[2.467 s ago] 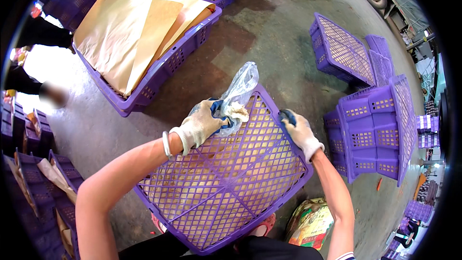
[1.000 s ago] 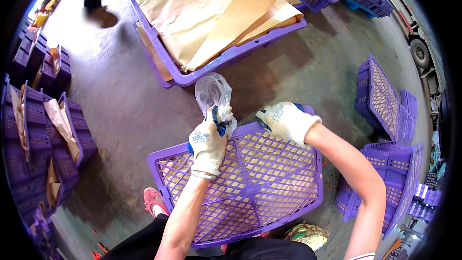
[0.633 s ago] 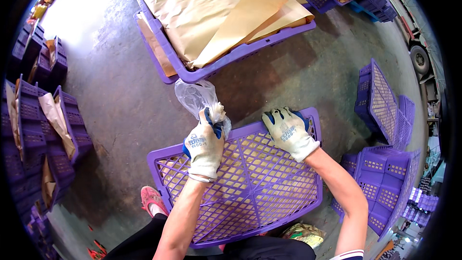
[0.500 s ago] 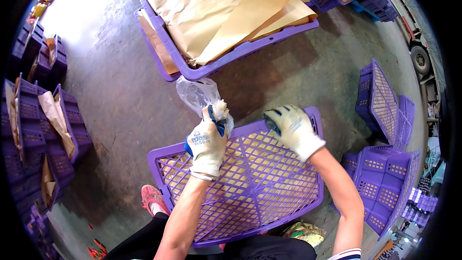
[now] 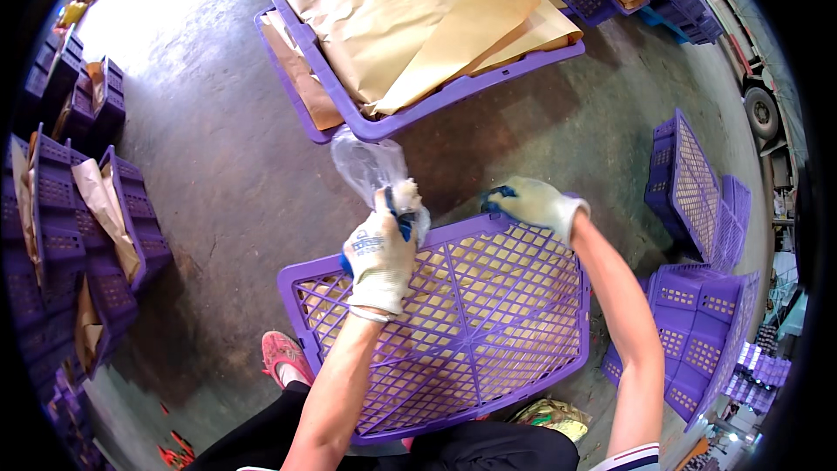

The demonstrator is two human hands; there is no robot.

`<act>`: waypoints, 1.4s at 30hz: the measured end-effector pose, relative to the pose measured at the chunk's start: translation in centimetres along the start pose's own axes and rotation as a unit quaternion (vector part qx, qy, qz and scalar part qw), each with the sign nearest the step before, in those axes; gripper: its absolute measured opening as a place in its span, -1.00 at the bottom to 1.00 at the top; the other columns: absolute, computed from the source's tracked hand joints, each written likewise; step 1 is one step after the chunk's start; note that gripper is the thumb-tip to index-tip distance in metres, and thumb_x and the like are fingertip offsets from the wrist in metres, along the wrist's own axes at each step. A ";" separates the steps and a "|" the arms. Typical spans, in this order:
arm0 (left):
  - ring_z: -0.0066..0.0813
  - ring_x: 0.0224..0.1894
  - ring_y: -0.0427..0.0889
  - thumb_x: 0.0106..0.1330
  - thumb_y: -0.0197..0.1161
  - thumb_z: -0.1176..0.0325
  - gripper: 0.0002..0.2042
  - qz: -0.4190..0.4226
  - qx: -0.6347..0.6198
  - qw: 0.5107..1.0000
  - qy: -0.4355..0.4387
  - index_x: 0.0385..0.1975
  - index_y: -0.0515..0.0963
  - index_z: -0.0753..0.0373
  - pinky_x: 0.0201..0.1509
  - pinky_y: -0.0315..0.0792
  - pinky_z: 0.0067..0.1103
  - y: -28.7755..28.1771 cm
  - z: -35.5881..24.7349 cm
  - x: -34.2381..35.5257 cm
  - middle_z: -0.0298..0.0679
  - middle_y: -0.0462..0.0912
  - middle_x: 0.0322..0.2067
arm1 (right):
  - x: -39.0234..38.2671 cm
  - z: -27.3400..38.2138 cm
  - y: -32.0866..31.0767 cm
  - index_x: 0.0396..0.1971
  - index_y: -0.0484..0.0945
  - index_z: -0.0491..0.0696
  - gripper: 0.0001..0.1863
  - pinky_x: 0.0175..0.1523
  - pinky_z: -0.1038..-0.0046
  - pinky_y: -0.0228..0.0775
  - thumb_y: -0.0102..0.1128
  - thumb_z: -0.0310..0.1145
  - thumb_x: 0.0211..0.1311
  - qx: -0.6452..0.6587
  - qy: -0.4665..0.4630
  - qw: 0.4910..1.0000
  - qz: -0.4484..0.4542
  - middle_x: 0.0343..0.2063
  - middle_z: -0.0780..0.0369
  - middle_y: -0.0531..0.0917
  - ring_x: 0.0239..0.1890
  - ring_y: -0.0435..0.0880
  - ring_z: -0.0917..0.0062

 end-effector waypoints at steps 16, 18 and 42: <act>0.02 -0.32 0.63 0.04 0.29 0.44 -0.56 -0.109 0.007 0.988 -0.109 -0.02 0.42 0.26 -0.21 0.48 -0.29 -5.1 6.3 -0.4 0.04 0.63 -0.42 | 1.4 4.5 4.7 -0.25 0.62 0.05 -0.63 -0.02 0.29 0.38 0.04 0.00 0.19 -0.170 -0.112 0.959 -0.199 -0.28 0.16 0.66 -0.16 0.61 0.30; 0.02 -0.31 0.63 0.05 0.28 0.45 -0.57 -0.104 -0.008 0.990 -0.093 -0.03 0.42 0.28 -0.20 0.48 -0.29 -5.0 6.7 -0.4 0.05 0.63 -0.42 | 1.0 7.1 6.4 -0.19 0.57 0.07 -0.66 0.02 0.31 0.34 0.10 -0.04 0.15 -0.134 -0.228 0.952 -0.152 -0.25 0.18 0.64 -0.13 0.58 0.36; 0.02 -0.33 0.65 0.06 0.25 0.48 -0.61 -0.107 -0.027 0.991 -0.075 -0.06 0.44 0.35 -0.22 0.51 -0.31 -4.4 7.2 -0.2 0.06 0.64 -0.41 | -0.4 13.2 11.1 -0.10 0.46 -0.11 -0.54 -0.07 0.26 0.47 0.21 -0.33 -0.09 -0.264 -0.285 0.899 -0.203 -0.34 0.09 0.61 -0.26 0.62 0.28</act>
Point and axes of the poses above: each hand's wrist, its own x-axis towards the middle knuckle, its own y-axis out of the palm, z = x × y, the point moved 2 cm from there along x, towards the middle knuckle
